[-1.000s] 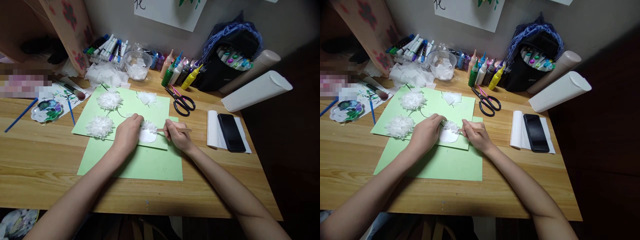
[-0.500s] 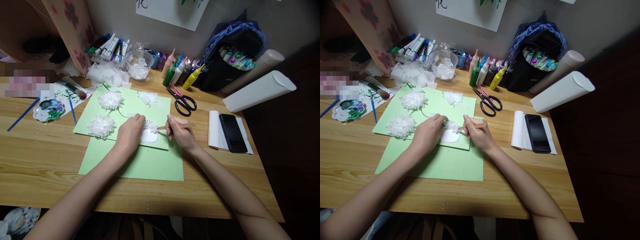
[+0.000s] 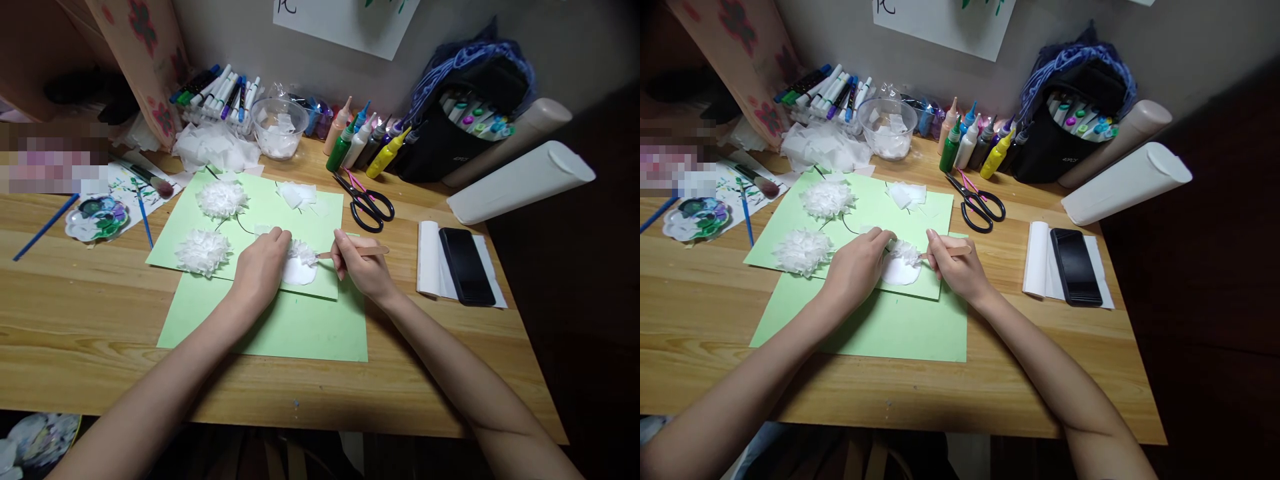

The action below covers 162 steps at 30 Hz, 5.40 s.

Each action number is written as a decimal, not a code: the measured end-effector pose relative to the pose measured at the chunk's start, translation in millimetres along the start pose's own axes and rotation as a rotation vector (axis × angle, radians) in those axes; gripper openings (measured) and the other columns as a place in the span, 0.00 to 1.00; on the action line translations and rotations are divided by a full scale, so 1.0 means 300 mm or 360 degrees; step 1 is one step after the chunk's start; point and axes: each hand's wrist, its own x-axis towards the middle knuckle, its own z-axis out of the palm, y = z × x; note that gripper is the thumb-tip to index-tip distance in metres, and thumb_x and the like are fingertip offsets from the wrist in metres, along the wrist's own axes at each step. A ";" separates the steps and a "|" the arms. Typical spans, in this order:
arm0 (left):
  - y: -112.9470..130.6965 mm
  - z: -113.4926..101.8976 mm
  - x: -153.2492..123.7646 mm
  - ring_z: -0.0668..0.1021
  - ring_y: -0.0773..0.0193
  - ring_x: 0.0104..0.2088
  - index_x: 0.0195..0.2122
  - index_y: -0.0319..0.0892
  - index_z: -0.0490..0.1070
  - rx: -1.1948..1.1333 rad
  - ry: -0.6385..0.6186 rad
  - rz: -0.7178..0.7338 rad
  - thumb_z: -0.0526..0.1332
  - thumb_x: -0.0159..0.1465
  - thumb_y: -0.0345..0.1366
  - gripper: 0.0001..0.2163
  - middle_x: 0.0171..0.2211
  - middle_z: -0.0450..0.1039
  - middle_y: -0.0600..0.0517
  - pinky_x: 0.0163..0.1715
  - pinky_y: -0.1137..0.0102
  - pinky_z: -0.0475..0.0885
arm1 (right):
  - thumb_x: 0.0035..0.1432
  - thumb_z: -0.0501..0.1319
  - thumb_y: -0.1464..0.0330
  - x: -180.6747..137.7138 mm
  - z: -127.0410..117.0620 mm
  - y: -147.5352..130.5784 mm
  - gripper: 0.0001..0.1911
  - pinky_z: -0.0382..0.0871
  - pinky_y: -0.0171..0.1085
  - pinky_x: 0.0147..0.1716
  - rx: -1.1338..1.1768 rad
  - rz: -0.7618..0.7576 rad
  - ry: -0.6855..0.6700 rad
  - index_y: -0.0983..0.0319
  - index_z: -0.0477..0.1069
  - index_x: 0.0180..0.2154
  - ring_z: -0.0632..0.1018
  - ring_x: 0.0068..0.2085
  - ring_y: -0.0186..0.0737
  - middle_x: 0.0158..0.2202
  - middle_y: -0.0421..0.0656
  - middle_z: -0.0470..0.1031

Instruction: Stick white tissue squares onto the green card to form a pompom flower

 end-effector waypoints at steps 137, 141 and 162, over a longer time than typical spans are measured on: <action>-0.115 0.028 -0.009 0.75 0.62 0.34 0.36 0.42 0.68 -0.0817 0.0201 0.0170 0.52 0.60 0.26 0.08 0.33 0.74 0.51 0.33 0.69 0.67 | 0.63 0.48 0.53 0.080 0.125 -0.070 0.26 0.59 0.34 0.21 -0.0228 0.0108 0.0113 0.60 0.60 0.18 0.66 0.16 0.32 0.10 0.36 0.60; -0.114 0.027 -0.010 0.74 0.63 0.33 0.35 0.42 0.67 -0.0817 0.0210 0.0169 0.53 0.58 0.25 0.08 0.32 0.73 0.52 0.32 0.69 0.67 | 0.62 0.50 0.52 0.078 0.122 -0.075 0.27 0.60 0.34 0.22 -0.0221 0.0141 0.0160 0.61 0.63 0.16 0.67 0.16 0.33 0.09 0.37 0.62; -0.026 0.016 -0.049 0.73 0.63 0.34 0.33 0.44 0.72 -0.0299 0.0269 0.0340 0.56 0.62 0.37 0.06 0.32 0.71 0.52 0.25 0.69 0.58 | 0.64 0.49 0.54 -0.084 0.088 0.009 0.26 0.57 0.33 0.17 0.0168 -0.0069 0.0414 0.61 0.64 0.18 0.65 0.15 0.29 0.14 0.36 0.62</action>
